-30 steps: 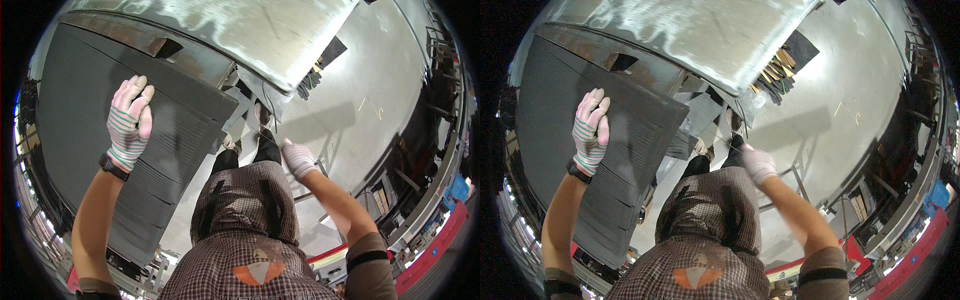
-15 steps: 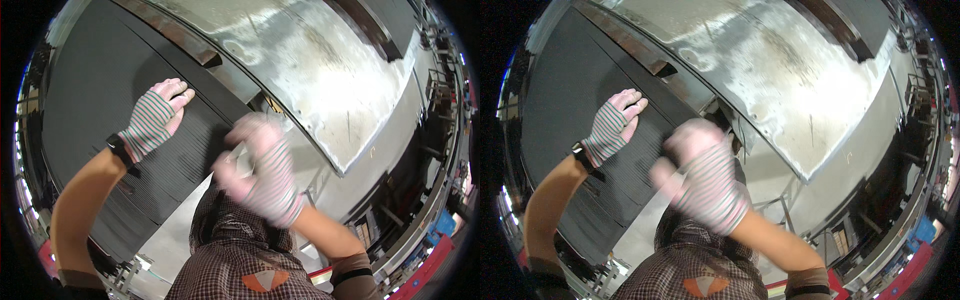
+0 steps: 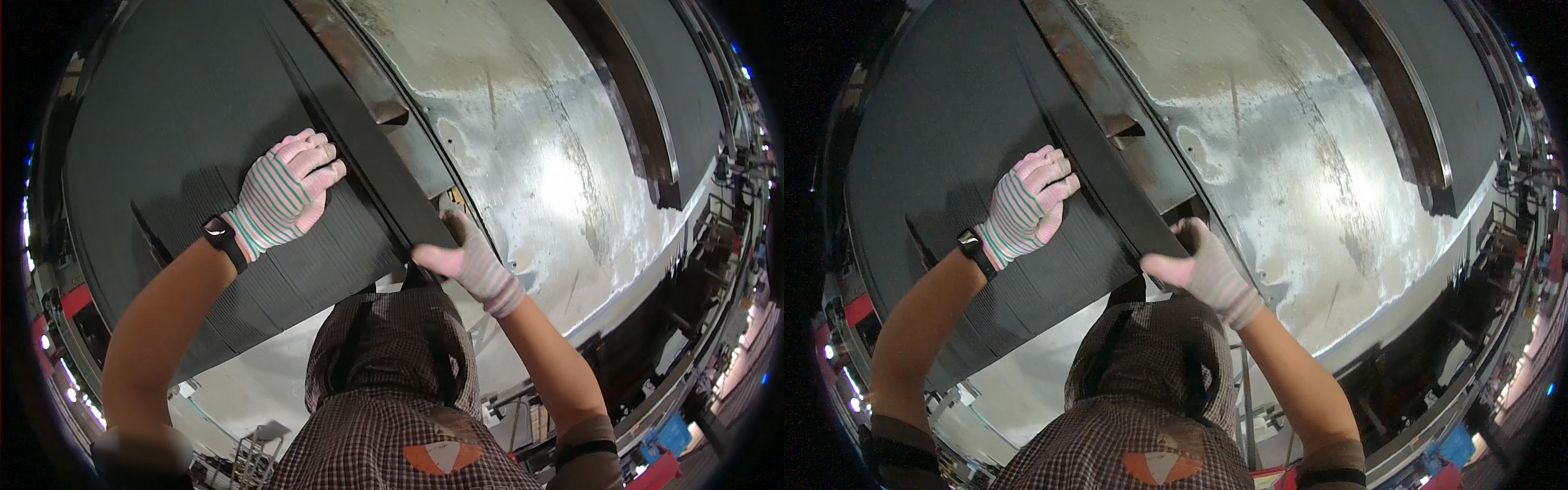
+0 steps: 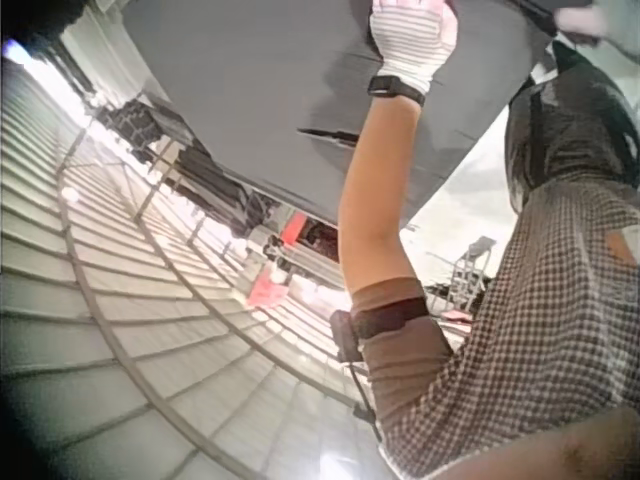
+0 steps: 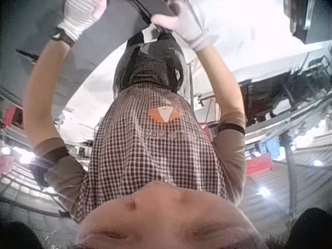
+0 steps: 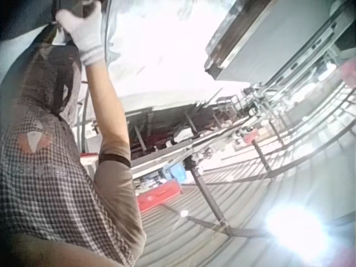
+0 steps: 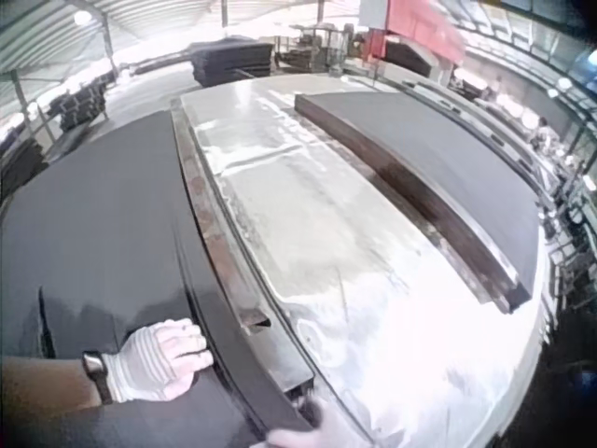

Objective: Operating an industrial machine to process large black material sheets, including loading material, using control panels, and cutting with a knife.

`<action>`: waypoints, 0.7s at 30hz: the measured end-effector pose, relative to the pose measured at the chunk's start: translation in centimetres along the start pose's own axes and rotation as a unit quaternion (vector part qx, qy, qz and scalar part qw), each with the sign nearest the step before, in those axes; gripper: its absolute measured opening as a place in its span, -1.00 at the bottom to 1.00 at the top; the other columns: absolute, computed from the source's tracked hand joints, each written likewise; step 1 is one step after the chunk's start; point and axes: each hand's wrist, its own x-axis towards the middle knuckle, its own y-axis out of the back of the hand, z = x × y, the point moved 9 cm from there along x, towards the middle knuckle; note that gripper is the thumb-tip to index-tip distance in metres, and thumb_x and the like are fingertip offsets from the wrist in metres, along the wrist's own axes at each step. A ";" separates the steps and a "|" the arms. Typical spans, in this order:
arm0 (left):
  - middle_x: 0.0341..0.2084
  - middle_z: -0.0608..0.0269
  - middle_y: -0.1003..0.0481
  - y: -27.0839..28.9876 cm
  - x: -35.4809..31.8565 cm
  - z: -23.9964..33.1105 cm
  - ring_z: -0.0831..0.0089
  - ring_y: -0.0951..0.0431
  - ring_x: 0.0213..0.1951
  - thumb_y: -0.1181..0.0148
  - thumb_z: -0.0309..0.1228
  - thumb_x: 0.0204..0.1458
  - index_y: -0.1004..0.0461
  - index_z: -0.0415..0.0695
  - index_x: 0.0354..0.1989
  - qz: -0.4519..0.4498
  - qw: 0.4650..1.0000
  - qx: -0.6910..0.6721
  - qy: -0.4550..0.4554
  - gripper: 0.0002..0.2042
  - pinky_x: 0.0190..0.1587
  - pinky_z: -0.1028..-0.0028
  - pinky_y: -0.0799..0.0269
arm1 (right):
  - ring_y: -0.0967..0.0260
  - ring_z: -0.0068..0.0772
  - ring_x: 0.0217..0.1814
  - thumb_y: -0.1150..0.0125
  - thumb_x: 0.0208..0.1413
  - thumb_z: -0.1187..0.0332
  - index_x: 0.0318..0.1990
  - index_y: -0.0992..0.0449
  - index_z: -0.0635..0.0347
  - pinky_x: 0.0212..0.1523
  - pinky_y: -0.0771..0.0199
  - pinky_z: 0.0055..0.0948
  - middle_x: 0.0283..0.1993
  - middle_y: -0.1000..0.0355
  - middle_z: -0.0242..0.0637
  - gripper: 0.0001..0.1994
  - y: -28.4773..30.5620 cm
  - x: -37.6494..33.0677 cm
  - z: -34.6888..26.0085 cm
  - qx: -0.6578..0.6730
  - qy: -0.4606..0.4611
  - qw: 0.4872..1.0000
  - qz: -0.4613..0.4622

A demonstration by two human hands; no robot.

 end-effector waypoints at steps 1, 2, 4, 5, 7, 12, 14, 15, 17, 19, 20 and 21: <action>-0.15 0.15 -0.52 -0.2 0.0 0.1 0.17 -0.47 0.02 -0.15 -0.51 -0.18 -0.55 -0.11 -0.21 -0.010 1.000 0.005 0.001 -0.72 0.16 0.17 -0.37 | -0.36 -0.34 -0.01 -0.62 -0.35 0.00 0.05 -0.29 0.45 0.02 -0.44 -0.39 -0.10 -0.40 -0.10 -0.11 0.3 -0.1 -0.5 -0.011 0.076 0.997 -0.009; -0.15 0.15 -0.52 -0.1 0.1 0.0 0.17 -0.47 0.02 -0.15 -0.51 -0.18 -0.55 -0.11 -0.21 -0.010 1.000 0.007 0.004 -0.72 0.16 0.17 -0.37 | -0.36 -0.34 -0.01 -0.62 -0.35 0.00 0.05 -0.29 0.45 0.02 -0.44 -0.39 -0.10 -0.40 -0.10 -0.11 0.7 0.0 0.0 -0.013 0.076 0.997 -0.012; -0.15 0.17 -0.52 0.2 0.3 -0.2 0.17 -0.46 0.04 -0.15 -0.50 -0.19 -0.56 -0.10 -0.20 -0.009 1.000 0.001 0.009 -0.71 0.16 0.17 -0.36 | -0.36 -0.31 0.01 -0.60 -0.32 -0.04 0.05 -0.29 0.44 0.02 -0.44 -0.37 -0.09 -0.40 -0.10 -0.11 0.5 -0.4 -1.1 -0.031 0.073 0.997 -0.020; -0.15 0.17 -0.52 0.3 0.4 -0.2 0.17 -0.46 0.04 -0.15 -0.50 -0.19 -0.56 -0.10 -0.20 -0.008 1.000 0.001 0.011 -0.71 0.16 0.17 -0.36 | -0.39 -0.27 0.01 -0.61 -0.36 -0.09 0.06 -0.29 0.51 0.02 -0.45 -0.35 -0.08 -0.43 -0.04 -0.04 0.0 0.0 -1.7 -0.021 0.071 0.997 -0.027; -0.14 0.17 -0.51 0.2 0.3 -0.1 0.17 -0.46 0.03 -0.13 -0.50 -0.17 -0.57 -0.09 -0.20 -0.010 1.000 -0.008 0.010 -0.71 0.16 0.17 -0.37 | -0.41 -0.25 0.01 -0.62 -0.38 -0.09 0.09 -0.27 0.55 0.02 -0.46 -0.35 -0.07 -0.44 0.00 0.00 -1.0 1.2 -3.2 -0.053 0.042 0.996 -0.064; -0.19 0.06 -0.50 0.3 0.4 0.0 0.06 -0.47 -0.02 -0.17 -0.58 -0.26 -0.54 -0.19 -0.25 0.019 1.000 -0.012 0.002 -0.71 0.08 0.15 -0.43 | -0.46 -0.18 0.01 -0.63 -0.41 -0.07 0.14 -0.23 0.64 0.00 -0.49 -0.34 -0.03 -0.46 0.11 0.08 -1.7 2.4 -2.6 -0.124 -0.018 0.990 -0.058; -0.19 0.06 -0.50 0.0 0.1 -0.3 0.07 -0.47 -0.02 -0.17 -0.59 -0.25 -0.54 -0.19 -0.25 0.021 1.000 -0.017 0.005 -0.71 0.08 0.15 -0.43 | -0.44 -0.16 0.03 -0.59 -0.35 -0.02 0.11 -0.26 0.62 0.04 -0.48 -0.31 -0.03 -0.45 0.12 -0.02 -1.4 1.2 -2.8 -0.123 0.021 0.991 -0.048; -0.19 0.06 -0.50 0.3 -0.1 -0.2 0.07 -0.48 -0.02 -0.17 -0.59 -0.26 -0.54 -0.19 -0.25 0.025 1.000 -0.004 0.004 -0.70 0.07 0.15 -0.44 | -0.43 -0.15 0.05 -0.57 -0.34 0.02 0.11 -0.26 0.59 0.08 -0.47 -0.30 -0.02 -0.44 0.12 -0.05 -0.9 0.2 -2.4 -0.134 0.047 0.989 -0.051; -0.19 0.06 -0.50 0.5 -0.7 -0.3 0.07 -0.48 -0.02 -0.17 -0.60 -0.26 -0.54 -0.19 -0.24 0.027 1.000 0.011 0.008 -0.70 0.06 0.16 -0.44 | -0.37 -0.11 0.12 -0.54 -0.34 0.03 0.16 -0.23 0.51 0.17 -0.40 -0.28 0.04 -0.40 0.10 -0.05 -0.9 -1.4 -0.9 -0.143 0.005 0.986 -0.086; -0.12 0.20 -0.51 0.3 0.4 -0.2 0.21 -0.46 0.05 -0.15 -0.54 -0.16 -0.57 -0.09 -0.19 0.013 1.000 0.013 0.009 -0.71 0.18 0.20 -0.36 | -0.31 -0.06 0.22 -0.61 -0.40 -0.01 0.23 -0.14 0.49 0.24 -0.33 -0.24 0.12 -0.35 0.11 0.08 2.2 -2.7 9.7 -0.096 -0.041 0.986 -0.130; -0.12 0.20 -0.51 0.5 1.1 0.0 0.21 -0.46 0.05 -0.15 -0.54 -0.16 -0.57 -0.09 -0.19 0.018 1.000 0.014 0.003 -0.71 0.18 0.20 -0.36 | -0.27 -0.05 0.27 -0.63 -0.43 -0.02 0.26 -0.11 0.50 0.27 -0.30 -0.23 0.16 -0.33 0.12 0.14 3.8 -2.7 15.4 -0.033 -0.061 0.987 -0.147; -0.12 0.21 -0.51 0.4 0.9 -0.3 0.21 -0.46 0.04 -0.15 -0.55 -0.17 -0.56 -0.09 -0.18 0.006 1.000 0.009 0.007 -0.70 0.19 0.20 -0.36 | -0.27 -0.05 0.27 -0.63 -0.43 -0.02 0.26 -0.11 0.50 0.27 -0.30 -0.23 0.16 -0.33 0.12 0.14 3.2 -2.6 13.6 -0.034 -0.059 0.985 -0.156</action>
